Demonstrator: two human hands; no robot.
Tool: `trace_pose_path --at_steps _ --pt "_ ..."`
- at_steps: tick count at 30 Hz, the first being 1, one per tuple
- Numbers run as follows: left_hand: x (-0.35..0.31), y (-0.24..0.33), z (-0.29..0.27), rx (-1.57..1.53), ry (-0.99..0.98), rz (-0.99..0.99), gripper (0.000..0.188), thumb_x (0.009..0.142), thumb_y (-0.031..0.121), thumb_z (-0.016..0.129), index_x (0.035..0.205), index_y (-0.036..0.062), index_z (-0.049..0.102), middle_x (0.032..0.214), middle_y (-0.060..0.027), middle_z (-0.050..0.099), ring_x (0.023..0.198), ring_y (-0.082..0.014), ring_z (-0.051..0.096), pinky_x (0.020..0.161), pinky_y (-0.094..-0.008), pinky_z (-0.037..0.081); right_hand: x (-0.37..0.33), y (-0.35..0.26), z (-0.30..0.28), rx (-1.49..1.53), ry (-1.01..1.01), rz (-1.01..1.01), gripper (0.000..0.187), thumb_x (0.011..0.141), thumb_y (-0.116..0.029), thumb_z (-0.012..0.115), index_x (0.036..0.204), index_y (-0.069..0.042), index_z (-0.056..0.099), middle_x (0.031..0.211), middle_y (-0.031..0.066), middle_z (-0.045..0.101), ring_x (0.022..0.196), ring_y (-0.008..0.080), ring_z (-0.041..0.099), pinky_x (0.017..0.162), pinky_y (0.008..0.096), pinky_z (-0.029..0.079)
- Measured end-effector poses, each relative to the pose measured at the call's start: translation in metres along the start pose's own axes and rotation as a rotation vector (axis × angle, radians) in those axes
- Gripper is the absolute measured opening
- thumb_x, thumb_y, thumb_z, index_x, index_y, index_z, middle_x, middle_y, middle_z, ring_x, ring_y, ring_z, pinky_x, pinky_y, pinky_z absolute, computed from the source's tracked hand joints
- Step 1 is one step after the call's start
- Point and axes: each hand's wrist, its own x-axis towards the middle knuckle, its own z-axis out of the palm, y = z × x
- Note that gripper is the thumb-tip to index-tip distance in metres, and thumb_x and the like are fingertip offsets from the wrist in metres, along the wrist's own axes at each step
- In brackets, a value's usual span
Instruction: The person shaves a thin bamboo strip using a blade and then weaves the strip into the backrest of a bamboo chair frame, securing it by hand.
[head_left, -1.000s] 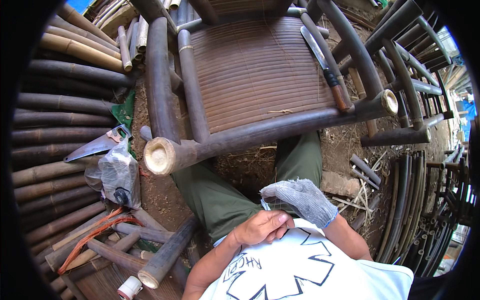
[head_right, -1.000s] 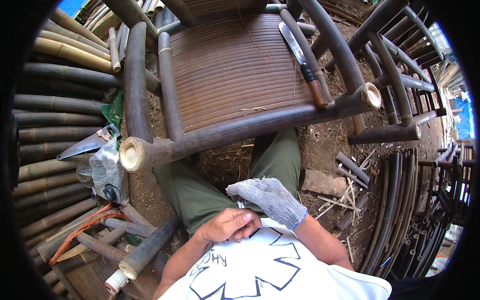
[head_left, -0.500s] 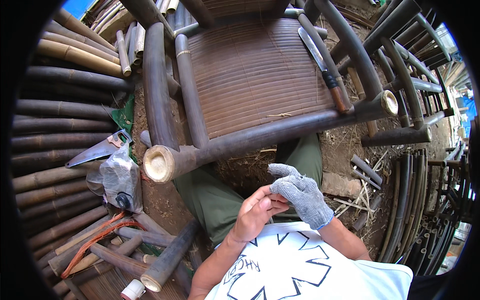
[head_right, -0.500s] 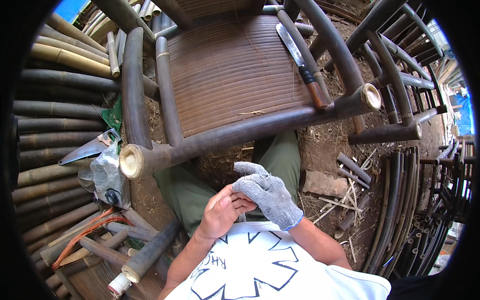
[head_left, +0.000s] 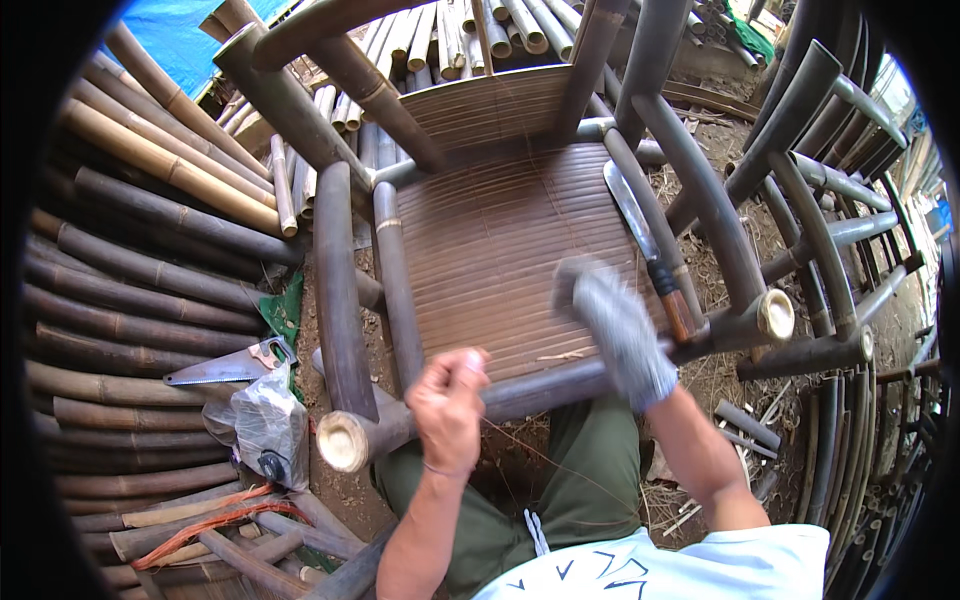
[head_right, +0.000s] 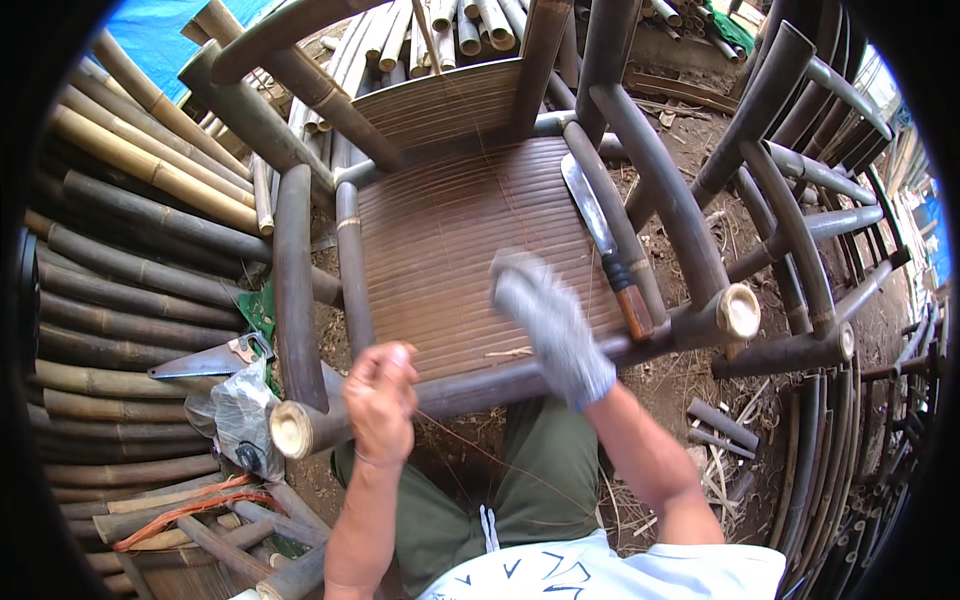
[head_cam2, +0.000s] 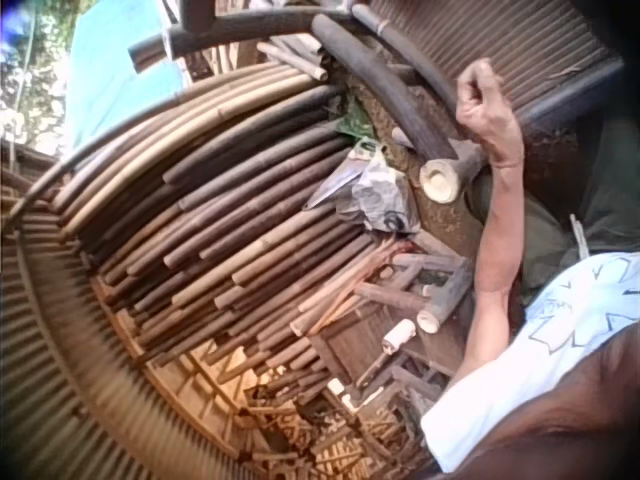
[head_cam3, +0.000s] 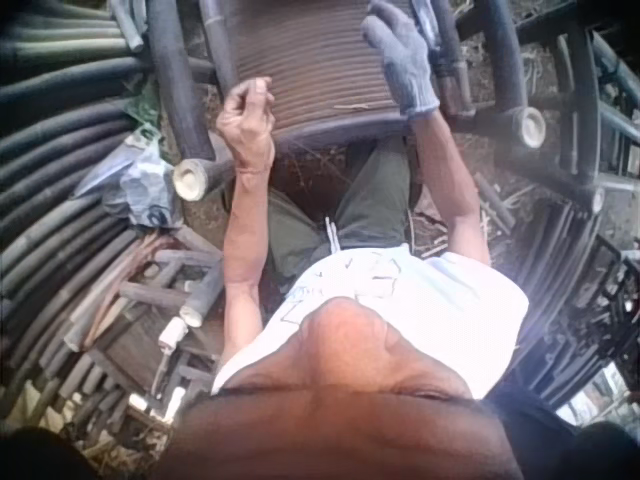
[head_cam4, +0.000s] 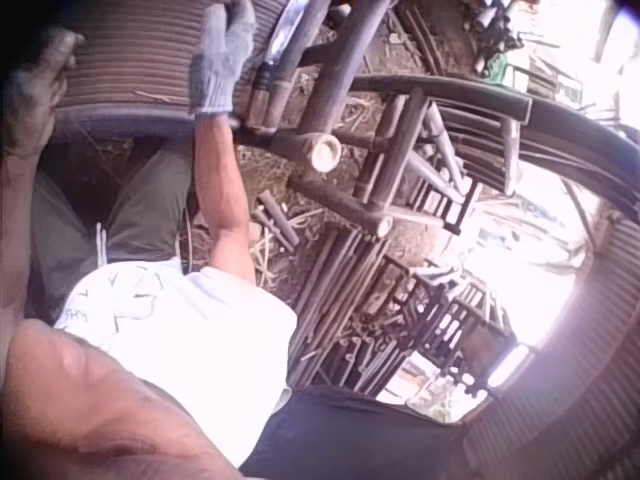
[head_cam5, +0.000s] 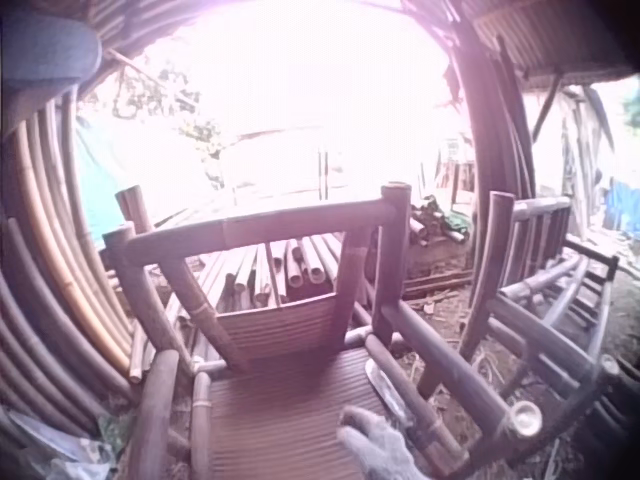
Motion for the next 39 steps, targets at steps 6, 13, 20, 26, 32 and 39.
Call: trace_pose_path --at_steps 6,13,20,26,32,39 --pt "0.073 0.025 0.041 0.054 0.096 0.218 0.019 0.100 0.018 0.067 0.105 0.0009 0.071 0.078 -0.0006 0.064 0.053 -0.0003 0.047 0.043 -0.0171 0.037 0.168 0.036 -0.090 -0.739 0.419 -0.212 0.029 0.094 -0.019 0.055 0.111 -0.004 0.073 0.108 0.0243 0.071 0.103 0.0362 0.069 0.094 0.0426 0.053" --pt "0.073 -0.032 0.053 -0.036 0.067 -0.027 0.018 0.098 0.019 0.070 0.105 0.0026 0.069 0.086 -0.0036 0.067 0.054 -0.0017 0.047 0.042 -0.0164 0.035 0.109 0.053 -0.071 -0.994 0.166 -0.104 0.024 0.088 -0.028 0.066 0.094 -0.006 0.075 0.094 0.0213 0.072 0.092 0.0380 0.070 0.086 0.0470 0.056" --pt "0.073 -0.054 0.078 -0.053 0.028 -0.124 0.020 0.098 0.018 0.071 0.108 0.0016 0.070 0.087 -0.0026 0.068 0.054 -0.0001 0.046 0.044 -0.0159 0.035 0.087 0.071 -0.067 -1.041 0.187 -0.367 0.019 0.082 -0.023 0.076 0.095 -0.009 0.072 0.114 0.0115 0.065 0.104 0.0334 0.062 0.091 0.0467 0.050" --pt "0.076 -0.053 0.070 0.108 0.085 0.017 0.019 0.097 0.018 0.072 0.103 -0.0007 0.073 0.082 0.0013 0.066 0.065 -0.0015 0.052 0.056 -0.0189 0.041 0.050 0.052 -0.046 -0.505 -0.220 -0.625 0.013 0.088 -0.015 0.071 0.089 -0.003 0.067 0.111 0.0141 0.064 0.103 0.0342 0.061 0.092 0.0445 0.050" --pt "0.078 -0.037 0.049 0.385 0.155 0.274 0.017 0.096 0.015 0.071 0.097 -0.0018 0.073 0.087 0.0003 0.069 0.080 -0.0058 0.059 0.072 -0.0222 0.048 0.012 0.024 -0.033 -0.154 -0.368 -0.549 0.013 0.086 -0.011 0.074 0.095 -0.005 0.066 0.111 0.0143 0.063 0.102 0.0327 0.062 0.089 0.0428 0.052" --pt "0.043 -0.008 0.038 0.513 0.085 0.419 0.012 0.094 0.010 0.071 0.094 -0.0022 0.073 0.089 -0.0020 0.065 0.078 -0.0081 0.058 0.073 -0.0240 0.047 -0.024 -0.038 -0.038 -0.578 0.076 -0.856 0.028 0.075 -0.012 0.084 0.101 -0.015 0.075 0.118 0.0130 0.062 0.103 0.0315 0.062 0.086 0.0413 0.051"
